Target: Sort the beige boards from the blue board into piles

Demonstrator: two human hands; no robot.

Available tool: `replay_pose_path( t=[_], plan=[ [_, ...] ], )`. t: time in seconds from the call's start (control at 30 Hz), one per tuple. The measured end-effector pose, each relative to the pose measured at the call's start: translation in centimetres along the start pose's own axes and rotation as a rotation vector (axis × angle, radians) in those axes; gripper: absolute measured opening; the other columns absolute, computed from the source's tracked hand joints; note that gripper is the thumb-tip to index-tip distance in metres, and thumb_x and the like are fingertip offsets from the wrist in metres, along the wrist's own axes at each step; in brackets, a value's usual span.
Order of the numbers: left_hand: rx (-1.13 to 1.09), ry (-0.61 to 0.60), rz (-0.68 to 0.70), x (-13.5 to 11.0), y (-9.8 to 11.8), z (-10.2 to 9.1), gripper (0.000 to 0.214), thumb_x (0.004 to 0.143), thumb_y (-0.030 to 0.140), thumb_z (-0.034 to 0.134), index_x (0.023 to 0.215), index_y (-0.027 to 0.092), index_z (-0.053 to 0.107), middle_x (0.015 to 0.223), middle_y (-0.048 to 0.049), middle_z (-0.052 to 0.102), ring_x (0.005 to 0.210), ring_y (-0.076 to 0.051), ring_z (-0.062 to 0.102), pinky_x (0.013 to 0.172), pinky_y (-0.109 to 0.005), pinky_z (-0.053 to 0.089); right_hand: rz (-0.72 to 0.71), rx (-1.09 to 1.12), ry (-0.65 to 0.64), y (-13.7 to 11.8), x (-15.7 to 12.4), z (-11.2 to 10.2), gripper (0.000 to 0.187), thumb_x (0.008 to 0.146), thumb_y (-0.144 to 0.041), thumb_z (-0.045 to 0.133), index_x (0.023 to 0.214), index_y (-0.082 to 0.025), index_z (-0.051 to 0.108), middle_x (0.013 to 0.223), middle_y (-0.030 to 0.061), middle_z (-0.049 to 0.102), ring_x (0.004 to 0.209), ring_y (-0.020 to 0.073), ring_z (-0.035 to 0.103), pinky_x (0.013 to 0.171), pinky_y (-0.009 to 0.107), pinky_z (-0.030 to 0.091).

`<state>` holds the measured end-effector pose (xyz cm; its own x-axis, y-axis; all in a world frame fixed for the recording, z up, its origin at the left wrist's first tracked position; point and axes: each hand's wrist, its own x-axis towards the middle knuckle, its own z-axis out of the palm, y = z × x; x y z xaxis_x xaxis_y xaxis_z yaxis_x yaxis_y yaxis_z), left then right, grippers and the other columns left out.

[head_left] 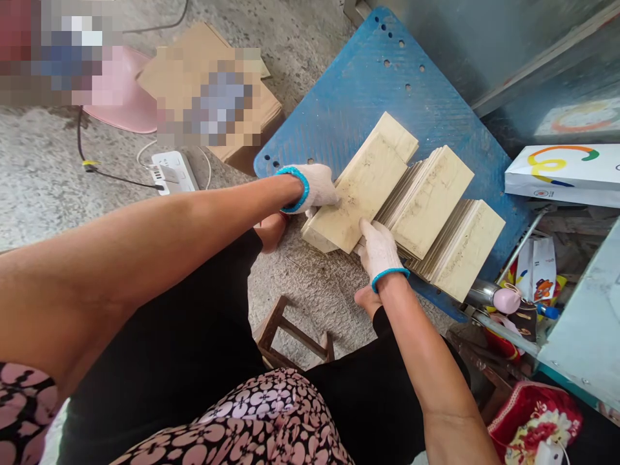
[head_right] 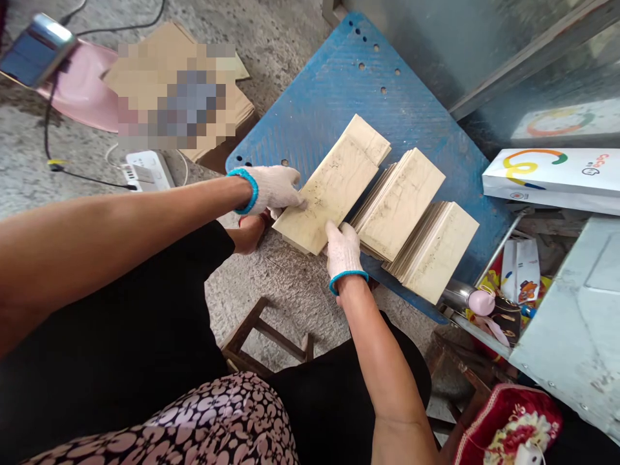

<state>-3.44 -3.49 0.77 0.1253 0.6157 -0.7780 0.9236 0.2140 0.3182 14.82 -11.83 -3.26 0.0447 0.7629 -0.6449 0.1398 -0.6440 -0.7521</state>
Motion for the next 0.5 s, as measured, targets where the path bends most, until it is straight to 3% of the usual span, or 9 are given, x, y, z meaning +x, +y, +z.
replay_pose_path(
  t=[0.17,0.27,0.37,0.5],
  plan=[
    [-0.052,-0.009,0.141,-0.5,-1.0,-0.7,0.041,0.084,0.036,0.058,0.118,0.019,0.072,0.086,-0.0062,0.076,0.084,-0.022,0.070,0.067,-0.026,0.048,0.136,0.194,-0.045,-2.2,-1.1,-0.4,0.024,0.094,-0.039,0.052,0.102,-0.018,0.061,0.091,0.0077,0.073,0.089,0.0217,0.072,0.081,0.039,0.060],
    [-0.370,-0.157,0.156,-0.7,-1.5,-0.4,0.042,0.086,0.027,0.057,0.125,0.013,0.066,0.092,-0.0094,0.076,0.080,-0.020,0.069,0.068,-0.028,0.049,0.124,0.224,-0.033,-2.6,-0.6,-0.7,0.027,0.096,-0.041,0.052,0.106,-0.018,0.061,0.098,0.0087,0.074,0.096,0.0215,0.071,0.085,0.039,0.060],
    [-0.703,-0.328,0.117,-0.8,-1.9,-0.2,0.049,0.082,0.021,0.065,0.129,0.004,0.061,0.088,-0.0121,0.076,0.070,-0.018,0.067,0.069,-0.030,0.051,0.164,0.389,0.002,-2.8,0.5,-0.7,0.029,0.097,-0.041,0.053,0.110,-0.017,0.062,0.103,0.0091,0.074,0.098,0.0206,0.071,0.092,0.039,0.059],
    [-0.810,-0.403,0.091,-0.7,-2.7,-0.2,0.046,0.080,0.018,0.067,0.124,0.005,0.064,0.082,-0.0091,0.076,0.068,-0.018,0.066,0.072,-0.031,0.050,0.174,0.582,0.012,-3.3,1.8,0.0,0.028,0.099,-0.036,0.051,0.110,-0.014,0.064,0.104,0.0088,0.075,0.103,0.0194,0.070,0.099,0.038,0.056]
  ],
)
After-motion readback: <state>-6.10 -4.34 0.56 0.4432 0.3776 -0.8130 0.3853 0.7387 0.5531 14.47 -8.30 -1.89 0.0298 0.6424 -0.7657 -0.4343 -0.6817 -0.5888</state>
